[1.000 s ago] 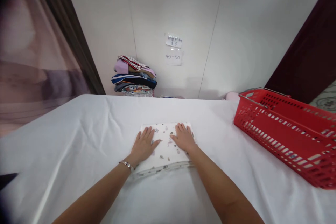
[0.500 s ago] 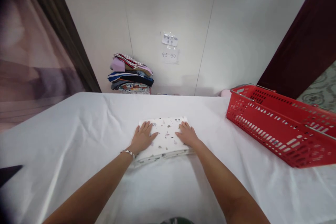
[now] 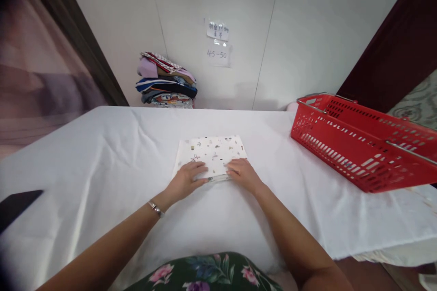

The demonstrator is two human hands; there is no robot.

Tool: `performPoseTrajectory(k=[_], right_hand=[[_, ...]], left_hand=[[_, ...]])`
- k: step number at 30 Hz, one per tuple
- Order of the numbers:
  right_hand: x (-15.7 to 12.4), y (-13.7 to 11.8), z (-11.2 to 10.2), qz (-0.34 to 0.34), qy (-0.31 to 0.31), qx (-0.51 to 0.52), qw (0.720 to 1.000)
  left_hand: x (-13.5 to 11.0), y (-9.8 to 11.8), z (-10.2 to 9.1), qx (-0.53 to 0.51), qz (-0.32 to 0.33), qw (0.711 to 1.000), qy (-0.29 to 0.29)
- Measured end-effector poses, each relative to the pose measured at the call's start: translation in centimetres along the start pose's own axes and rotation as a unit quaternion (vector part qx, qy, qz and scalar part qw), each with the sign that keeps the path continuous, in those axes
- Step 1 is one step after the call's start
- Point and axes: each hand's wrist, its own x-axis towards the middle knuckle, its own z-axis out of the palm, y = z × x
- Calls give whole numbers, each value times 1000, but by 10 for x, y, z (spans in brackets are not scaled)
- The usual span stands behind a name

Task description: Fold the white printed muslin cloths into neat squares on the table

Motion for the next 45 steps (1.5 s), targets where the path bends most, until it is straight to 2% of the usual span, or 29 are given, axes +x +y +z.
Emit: performPoseTrajectory(k=[2,5,14,23,31,45], right_hand=[[-1,0,5,-25,21,10,999],[-4,5,12,-34,33,12,999],[-11,14,24,-1,80,10,997],[-14,7,20,-11,57,11,998],[-16,5,12,-34,31,0,999],[-12,8,24,-49,84,-26,995]], left_hand=[[-4,5,2,-2,19,1000,15],[-3,8,3,-2,15,1000,24],[0,16,6,22,10,999,36],[-7,18,14,60,31,996,59],[-8,21,16,78,35,995,56],[-8,22,18,74,33,994,76]])
